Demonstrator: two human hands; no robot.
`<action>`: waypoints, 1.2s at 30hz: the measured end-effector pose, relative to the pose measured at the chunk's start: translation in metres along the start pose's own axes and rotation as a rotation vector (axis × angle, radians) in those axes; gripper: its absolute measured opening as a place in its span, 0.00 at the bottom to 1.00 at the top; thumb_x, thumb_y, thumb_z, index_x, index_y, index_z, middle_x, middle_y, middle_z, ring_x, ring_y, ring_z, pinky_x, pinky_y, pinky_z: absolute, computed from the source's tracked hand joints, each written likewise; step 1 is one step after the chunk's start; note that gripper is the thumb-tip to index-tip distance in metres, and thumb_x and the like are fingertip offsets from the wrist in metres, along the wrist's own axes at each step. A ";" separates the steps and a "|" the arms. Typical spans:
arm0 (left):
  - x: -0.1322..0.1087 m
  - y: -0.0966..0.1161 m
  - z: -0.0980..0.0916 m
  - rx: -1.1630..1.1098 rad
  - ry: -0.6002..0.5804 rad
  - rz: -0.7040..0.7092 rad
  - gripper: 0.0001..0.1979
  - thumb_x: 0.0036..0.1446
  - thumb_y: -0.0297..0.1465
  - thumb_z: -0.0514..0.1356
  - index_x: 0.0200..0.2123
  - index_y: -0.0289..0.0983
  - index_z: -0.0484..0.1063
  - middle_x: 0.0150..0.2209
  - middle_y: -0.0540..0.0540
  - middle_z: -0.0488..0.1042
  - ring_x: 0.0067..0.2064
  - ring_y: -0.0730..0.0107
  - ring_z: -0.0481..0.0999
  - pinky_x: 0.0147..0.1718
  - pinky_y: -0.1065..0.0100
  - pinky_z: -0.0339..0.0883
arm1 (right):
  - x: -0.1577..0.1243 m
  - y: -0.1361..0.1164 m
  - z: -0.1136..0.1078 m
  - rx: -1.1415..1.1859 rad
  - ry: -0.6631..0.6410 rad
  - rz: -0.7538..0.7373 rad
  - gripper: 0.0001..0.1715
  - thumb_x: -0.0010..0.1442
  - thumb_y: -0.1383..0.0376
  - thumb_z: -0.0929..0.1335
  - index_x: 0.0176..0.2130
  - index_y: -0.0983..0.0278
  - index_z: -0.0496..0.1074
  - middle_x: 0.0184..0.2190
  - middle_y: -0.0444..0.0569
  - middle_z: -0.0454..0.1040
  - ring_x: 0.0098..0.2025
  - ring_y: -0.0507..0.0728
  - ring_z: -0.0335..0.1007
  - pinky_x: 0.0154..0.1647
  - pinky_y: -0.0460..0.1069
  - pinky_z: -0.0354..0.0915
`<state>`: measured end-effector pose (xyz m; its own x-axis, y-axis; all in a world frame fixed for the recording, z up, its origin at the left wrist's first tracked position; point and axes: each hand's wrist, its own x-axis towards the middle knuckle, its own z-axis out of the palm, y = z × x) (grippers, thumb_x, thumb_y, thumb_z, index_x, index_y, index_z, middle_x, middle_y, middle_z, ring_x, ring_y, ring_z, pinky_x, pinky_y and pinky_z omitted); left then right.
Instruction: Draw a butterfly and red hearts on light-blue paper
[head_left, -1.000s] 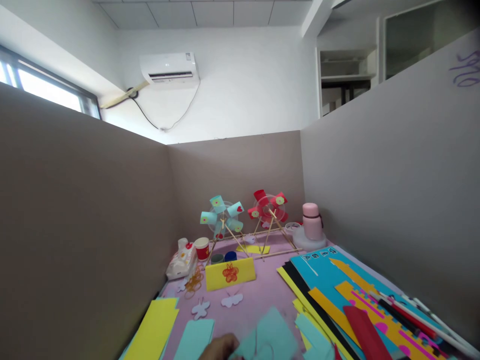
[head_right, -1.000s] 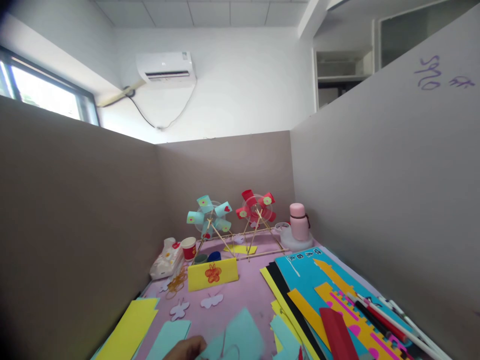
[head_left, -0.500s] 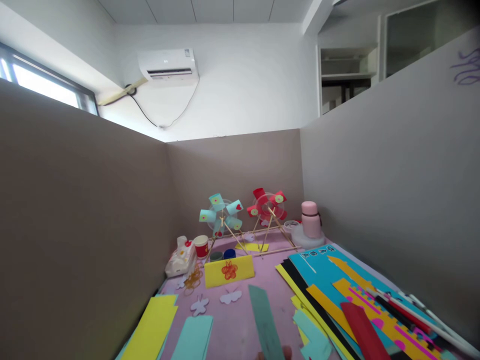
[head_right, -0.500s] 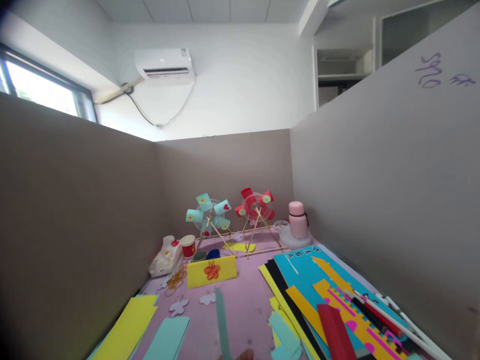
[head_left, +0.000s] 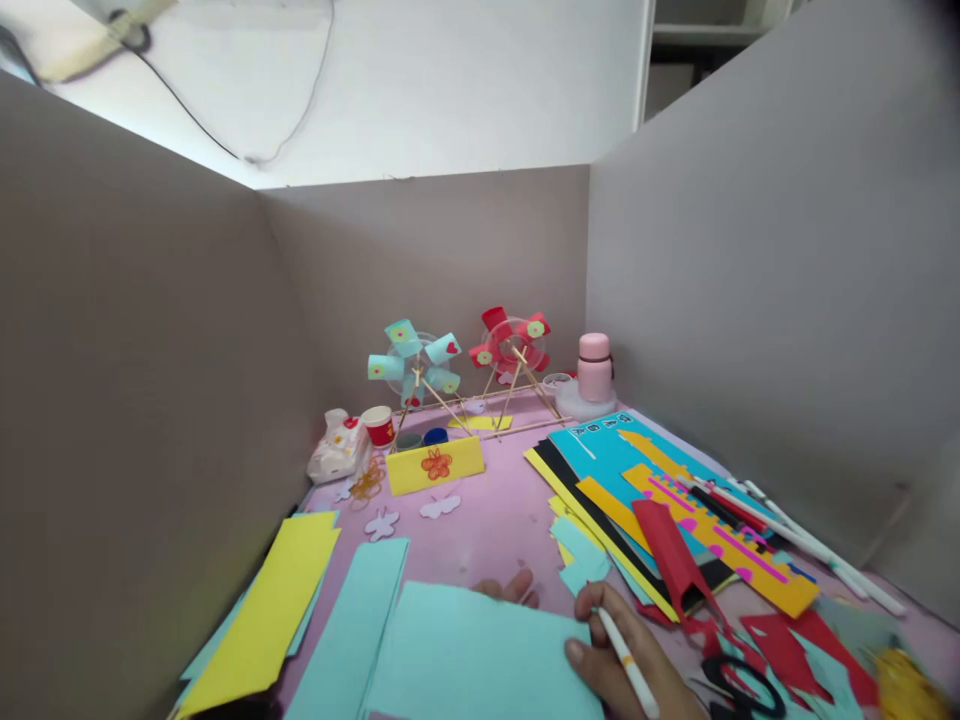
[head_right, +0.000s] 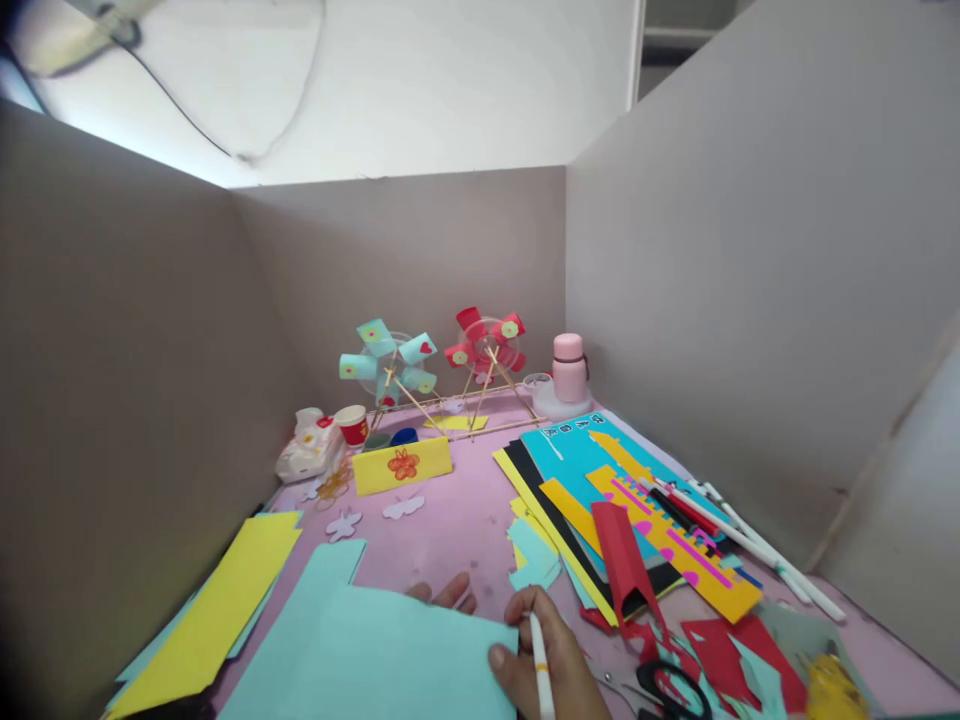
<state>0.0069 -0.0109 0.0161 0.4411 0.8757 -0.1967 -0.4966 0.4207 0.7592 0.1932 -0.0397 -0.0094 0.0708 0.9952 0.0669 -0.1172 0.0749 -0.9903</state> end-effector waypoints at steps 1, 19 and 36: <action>-0.001 0.007 -0.004 0.021 0.020 -0.017 0.17 0.60 0.40 0.55 0.49 0.39 0.67 0.50 0.43 0.70 0.46 0.62 0.72 0.44 0.54 0.68 | 0.003 -0.004 -0.003 -0.022 0.007 -0.017 0.22 0.52 0.46 0.68 0.34 0.59 0.60 0.21 0.34 0.48 0.20 0.48 0.45 0.20 0.43 0.45; -0.017 0.029 -0.071 1.262 0.331 0.157 0.27 0.57 0.43 0.52 0.55 0.33 0.60 0.21 0.55 0.68 0.26 0.67 0.71 0.29 0.69 0.64 | 0.017 0.000 -0.009 -0.740 0.092 -0.254 0.08 0.58 0.70 0.61 0.39 0.62 0.62 0.33 0.49 0.72 0.34 0.58 0.70 0.34 0.50 0.66; -0.002 -0.018 -0.079 2.350 -0.044 0.828 0.29 0.56 0.41 0.54 0.55 0.26 0.64 0.56 0.31 0.65 0.54 0.45 0.69 0.41 0.55 0.72 | 0.004 0.008 0.008 -1.333 -0.442 -0.366 0.24 0.53 0.59 0.71 0.46 0.69 0.69 0.57 0.65 0.64 0.54 0.69 0.66 0.54 0.62 0.60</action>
<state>-0.0439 -0.0013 -0.0464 0.6972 0.6373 0.3283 0.7118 -0.6698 -0.2116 0.1844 -0.0341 -0.0165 -0.4404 0.8893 0.1234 0.8480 0.4572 -0.2682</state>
